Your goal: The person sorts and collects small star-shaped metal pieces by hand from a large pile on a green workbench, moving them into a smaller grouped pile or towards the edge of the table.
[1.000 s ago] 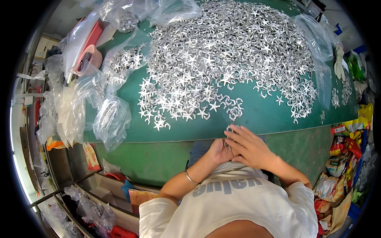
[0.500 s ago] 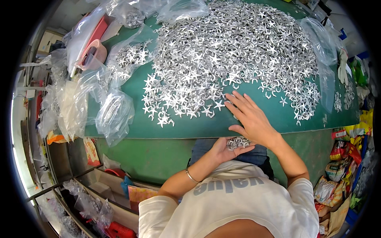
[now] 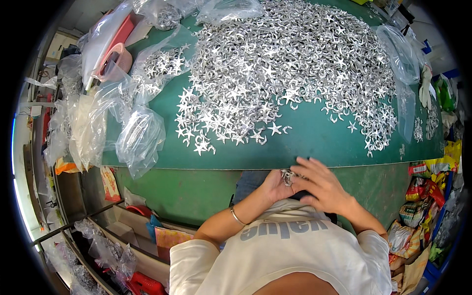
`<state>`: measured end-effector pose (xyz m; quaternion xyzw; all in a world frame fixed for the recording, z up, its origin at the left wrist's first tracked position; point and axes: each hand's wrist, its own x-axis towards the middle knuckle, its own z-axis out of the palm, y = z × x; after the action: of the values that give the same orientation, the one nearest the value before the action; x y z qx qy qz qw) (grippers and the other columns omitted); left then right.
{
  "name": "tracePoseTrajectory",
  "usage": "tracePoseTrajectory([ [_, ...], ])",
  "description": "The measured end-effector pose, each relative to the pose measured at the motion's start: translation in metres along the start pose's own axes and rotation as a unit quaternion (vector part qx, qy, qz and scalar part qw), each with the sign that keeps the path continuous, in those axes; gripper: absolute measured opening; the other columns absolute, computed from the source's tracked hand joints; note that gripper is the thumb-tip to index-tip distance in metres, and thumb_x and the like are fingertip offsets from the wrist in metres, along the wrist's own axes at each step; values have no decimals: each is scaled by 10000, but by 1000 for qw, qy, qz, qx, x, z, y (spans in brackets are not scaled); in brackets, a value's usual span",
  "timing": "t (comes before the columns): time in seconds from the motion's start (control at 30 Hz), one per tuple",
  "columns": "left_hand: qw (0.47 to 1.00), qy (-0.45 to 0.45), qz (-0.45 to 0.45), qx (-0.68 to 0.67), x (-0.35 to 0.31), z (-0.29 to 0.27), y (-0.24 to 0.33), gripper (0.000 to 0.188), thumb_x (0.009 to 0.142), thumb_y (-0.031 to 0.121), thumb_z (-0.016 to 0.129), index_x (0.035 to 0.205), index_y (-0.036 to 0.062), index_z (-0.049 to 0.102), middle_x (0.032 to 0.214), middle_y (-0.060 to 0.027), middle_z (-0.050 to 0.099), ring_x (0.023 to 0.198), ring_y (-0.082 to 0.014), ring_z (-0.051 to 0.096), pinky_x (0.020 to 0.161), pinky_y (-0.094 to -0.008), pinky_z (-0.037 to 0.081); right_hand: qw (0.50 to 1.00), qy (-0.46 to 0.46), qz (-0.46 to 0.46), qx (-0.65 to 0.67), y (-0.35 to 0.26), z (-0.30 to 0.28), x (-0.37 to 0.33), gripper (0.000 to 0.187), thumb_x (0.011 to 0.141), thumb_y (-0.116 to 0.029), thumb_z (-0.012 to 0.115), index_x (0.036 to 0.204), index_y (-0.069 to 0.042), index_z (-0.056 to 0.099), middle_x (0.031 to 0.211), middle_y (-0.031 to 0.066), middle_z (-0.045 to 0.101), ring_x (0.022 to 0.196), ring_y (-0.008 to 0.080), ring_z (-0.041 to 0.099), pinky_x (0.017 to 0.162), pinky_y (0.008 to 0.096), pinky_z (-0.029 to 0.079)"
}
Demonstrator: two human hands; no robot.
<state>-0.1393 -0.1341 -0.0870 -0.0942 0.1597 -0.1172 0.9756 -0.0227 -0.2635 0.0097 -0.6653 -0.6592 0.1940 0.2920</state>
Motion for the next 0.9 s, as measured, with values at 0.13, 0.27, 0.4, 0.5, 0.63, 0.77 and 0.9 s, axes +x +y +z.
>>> tracePoseTrajectory([
  [0.13, 998, 40, 32, 28, -1, 17, -1, 447, 983, 389, 363, 1266, 62, 479, 1230, -134, 560, 1117, -284, 561, 976, -520, 445, 996, 76, 47, -23, 7, -17, 45, 585, 740, -202, 700, 1240, 16, 491, 1365, 142, 435, 1325, 326, 344, 1075, 495, 295],
  [0.27, 997, 73, 18, 33, 1, 23, -2, 463, 979, 407, 370, 1285, 73, 471, 1250, -130, 552, 1135, -279, 552, 976, -514, 444, 996, 31, 54, -62, 20, -8, 57, 587, 756, -178, 685, 1260, 29, 467, 1370, 147, 430, 1321, 334, 346, 1072, 493, 294],
  [0.4, 996, -73, -7, -42, 3, -16, -2, 483, 980, 398, 344, 1287, 44, 459, 1278, -174, 522, 1171, -301, 524, 991, -501, 427, 998, -18, 52, -39, 4, -1, 21, 573, 744, -197, 696, 1231, 30, 497, 1373, 156, 427, 1315, 337, 357, 1072, 495, 290],
  [0.5, 999, -31, -11, 2, 4, 3, -4, 514, 978, 399, 328, 1289, 6, 446, 1276, -211, 512, 1173, -315, 520, 1001, -472, 421, 999, -33, 27, 0, -6, 4, -6, 533, 729, -213, 707, 1178, 25, 545, 1337, 162, 464, 1285, 350, 398, 1055, 501, 311],
  [0.63, 1000, -8, -8, 21, 11, 1, -3, 501, 971, 379, 336, 1231, -21, 489, 1182, -216, 570, 1081, -307, 577, 948, -432, 472, 998, 11, -23, 51, -7, 6, -13, 471, 703, -225, 726, 1087, 20, 607, 1246, 159, 545, 1224, 370, 468, 1014, 510, 360],
  [0.77, 1000, -20, 4, -8, 8, -40, -1, 346, 932, 263, 474, 1116, -19, 556, 1059, -169, 631, 934, -275, 637, 838, -391, 536, 988, 131, -44, 73, -4, 9, -5, 306, 824, -250, 622, 939, 32, 651, 1063, 182, 613, 1054, 388, 580, 864, 489, 455],
  [0.9, 994, 105, -1, 37, -24, -8, 3, 282, 878, 143, 576, 1090, -43, 573, 1037, -161, 633, 903, -259, 632, 762, -333, 552, 976, 202, -33, 69, 1, 7, 0, 268, 870, -200, 550, 900, 49, 647, 963, 185, 626, 928, 366, 611, 792, 462, 470],
])
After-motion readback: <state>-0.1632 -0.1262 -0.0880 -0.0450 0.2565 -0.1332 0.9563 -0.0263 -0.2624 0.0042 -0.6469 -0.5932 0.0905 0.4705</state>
